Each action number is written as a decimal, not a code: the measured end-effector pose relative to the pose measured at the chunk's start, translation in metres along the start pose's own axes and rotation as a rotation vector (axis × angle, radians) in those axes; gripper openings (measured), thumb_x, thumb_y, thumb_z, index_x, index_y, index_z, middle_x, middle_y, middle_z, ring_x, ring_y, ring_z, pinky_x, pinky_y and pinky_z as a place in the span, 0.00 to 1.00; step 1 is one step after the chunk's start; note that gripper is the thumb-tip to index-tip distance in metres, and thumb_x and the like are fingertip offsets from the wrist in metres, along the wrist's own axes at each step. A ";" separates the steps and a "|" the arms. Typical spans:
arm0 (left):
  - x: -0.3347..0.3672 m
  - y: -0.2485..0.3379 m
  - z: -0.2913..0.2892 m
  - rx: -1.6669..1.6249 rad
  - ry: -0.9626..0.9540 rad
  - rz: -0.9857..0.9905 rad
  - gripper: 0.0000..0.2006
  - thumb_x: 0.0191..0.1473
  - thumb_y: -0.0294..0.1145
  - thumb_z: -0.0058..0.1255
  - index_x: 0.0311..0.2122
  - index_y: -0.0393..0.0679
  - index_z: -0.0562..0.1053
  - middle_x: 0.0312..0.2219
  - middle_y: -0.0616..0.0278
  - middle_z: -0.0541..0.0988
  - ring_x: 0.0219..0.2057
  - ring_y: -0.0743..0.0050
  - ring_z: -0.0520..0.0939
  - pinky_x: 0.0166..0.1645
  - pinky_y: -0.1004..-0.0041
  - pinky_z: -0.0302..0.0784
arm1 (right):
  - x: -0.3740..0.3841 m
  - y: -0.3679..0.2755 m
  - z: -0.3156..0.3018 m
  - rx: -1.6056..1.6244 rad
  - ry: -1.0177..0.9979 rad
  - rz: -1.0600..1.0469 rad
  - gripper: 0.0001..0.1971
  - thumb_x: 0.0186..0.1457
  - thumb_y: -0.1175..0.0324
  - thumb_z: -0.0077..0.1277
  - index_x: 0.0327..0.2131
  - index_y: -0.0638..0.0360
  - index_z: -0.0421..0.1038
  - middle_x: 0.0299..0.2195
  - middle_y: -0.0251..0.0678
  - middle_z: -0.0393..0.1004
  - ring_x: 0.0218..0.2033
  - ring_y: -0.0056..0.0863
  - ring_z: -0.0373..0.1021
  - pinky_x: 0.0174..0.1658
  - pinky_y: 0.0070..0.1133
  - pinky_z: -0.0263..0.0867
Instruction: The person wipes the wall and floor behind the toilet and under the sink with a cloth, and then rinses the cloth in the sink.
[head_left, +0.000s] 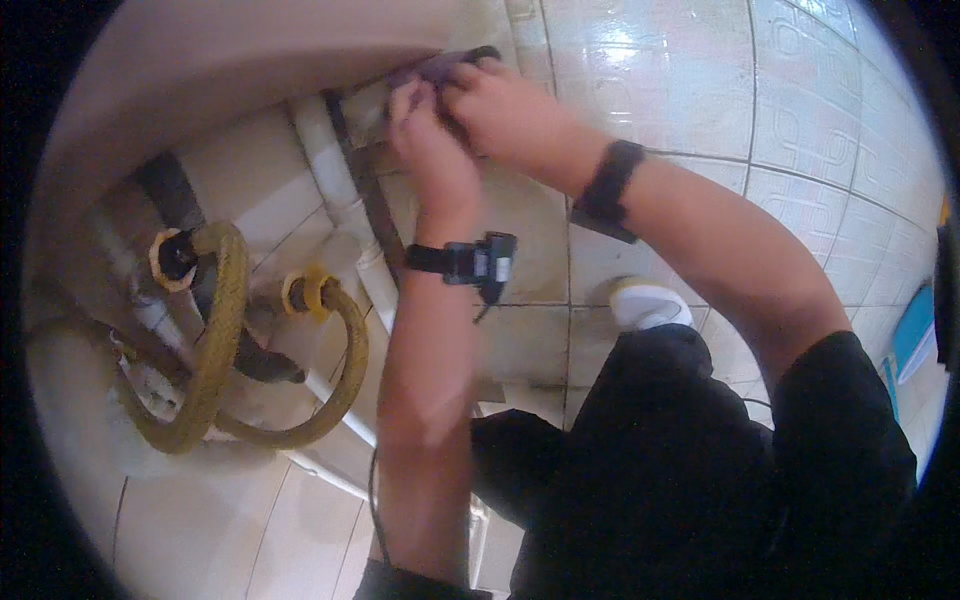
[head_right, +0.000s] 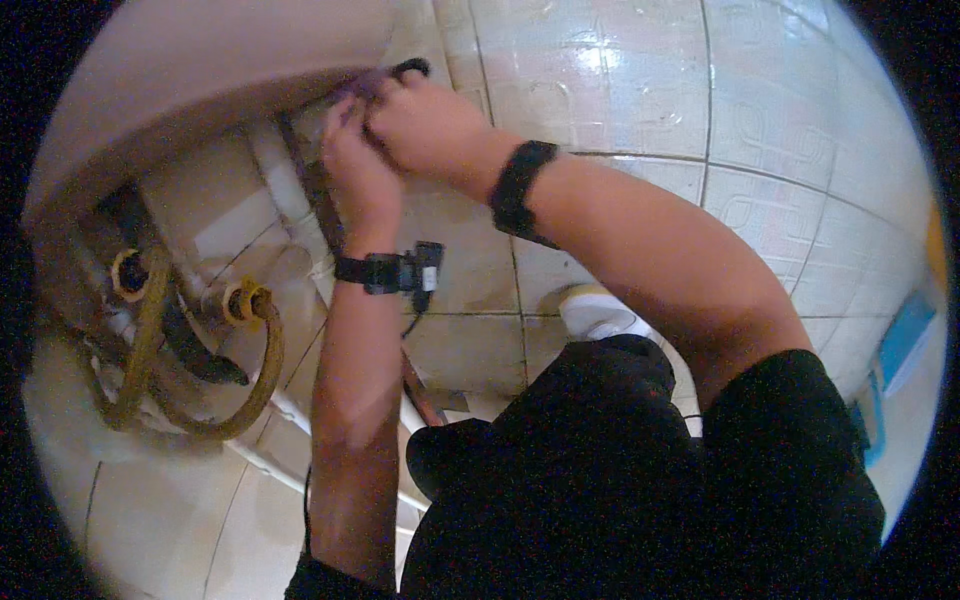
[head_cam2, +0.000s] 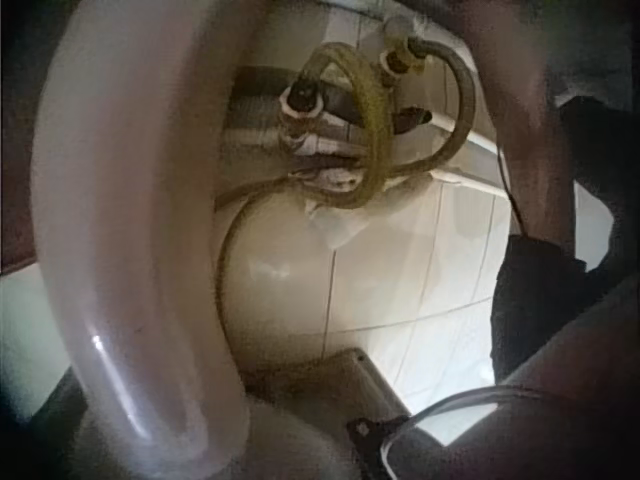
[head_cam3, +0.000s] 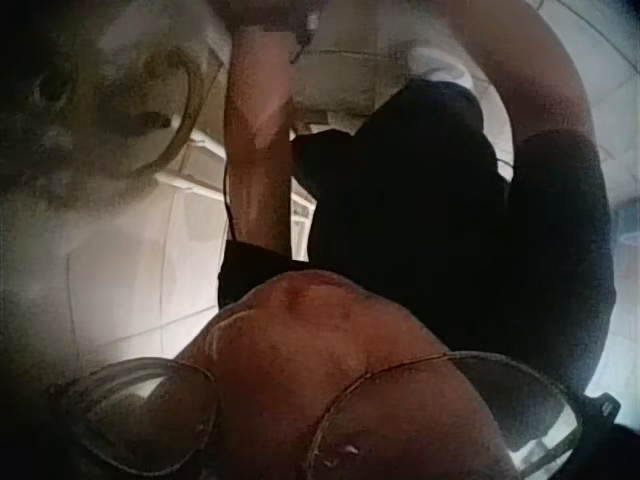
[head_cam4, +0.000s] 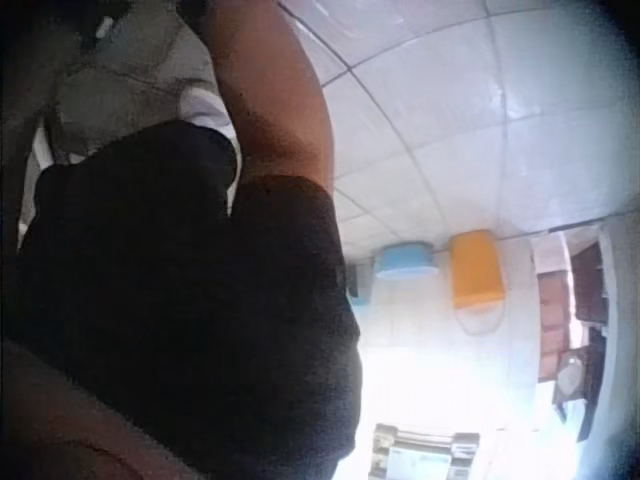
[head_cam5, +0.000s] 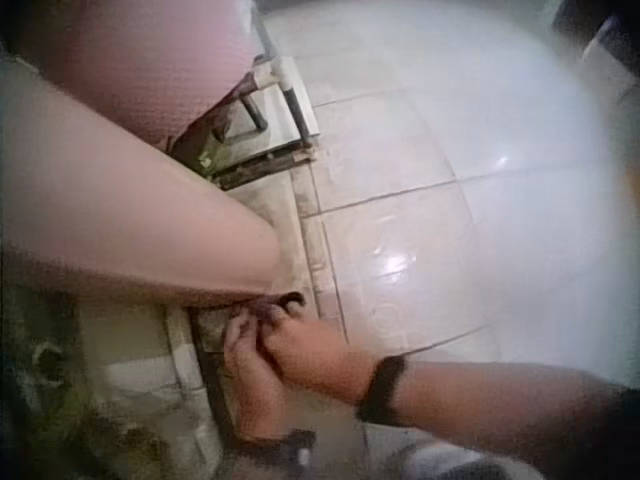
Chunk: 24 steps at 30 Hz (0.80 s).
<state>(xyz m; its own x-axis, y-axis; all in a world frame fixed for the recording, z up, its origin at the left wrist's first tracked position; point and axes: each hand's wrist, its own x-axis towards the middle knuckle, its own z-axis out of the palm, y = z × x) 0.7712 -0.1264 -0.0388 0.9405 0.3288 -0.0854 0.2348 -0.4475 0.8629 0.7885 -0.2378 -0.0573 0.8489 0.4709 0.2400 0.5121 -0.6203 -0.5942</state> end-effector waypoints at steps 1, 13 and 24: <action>0.012 -0.016 -0.018 -0.097 0.003 -0.083 0.15 0.60 0.29 0.40 0.45 0.30 0.73 0.44 0.51 0.77 0.45 0.61 0.76 0.51 0.66 0.71 | 0.012 -0.008 0.013 0.024 -0.111 -0.034 0.09 0.48 0.68 0.51 0.33 0.60 0.77 0.39 0.43 0.76 0.43 0.42 0.71 0.47 0.32 0.69; -0.031 0.008 0.014 0.353 0.010 -0.033 0.12 0.56 0.23 0.44 0.43 0.29 0.73 0.44 0.48 0.77 0.46 0.55 0.78 0.50 0.60 0.74 | -0.003 0.021 -0.016 0.074 -0.303 0.018 0.10 0.52 0.64 0.51 0.31 0.57 0.78 0.35 0.43 0.77 0.39 0.41 0.74 0.43 0.34 0.73; 0.028 -0.052 -0.075 0.336 0.084 -0.154 0.14 0.60 0.28 0.43 0.41 0.28 0.76 0.38 0.51 0.82 0.36 0.66 0.82 0.42 0.67 0.77 | 0.071 -0.052 0.034 -0.027 -0.396 -0.071 0.14 0.52 0.61 0.51 0.40 0.54 0.76 0.41 0.39 0.75 0.43 0.40 0.72 0.47 0.32 0.69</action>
<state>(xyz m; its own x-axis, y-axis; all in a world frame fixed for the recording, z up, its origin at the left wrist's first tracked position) 0.7674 -0.0315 -0.0488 0.8677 0.4746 -0.1480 0.4525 -0.6309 0.6303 0.8174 -0.1507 -0.0350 0.6976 0.7154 -0.0381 0.5756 -0.5914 -0.5648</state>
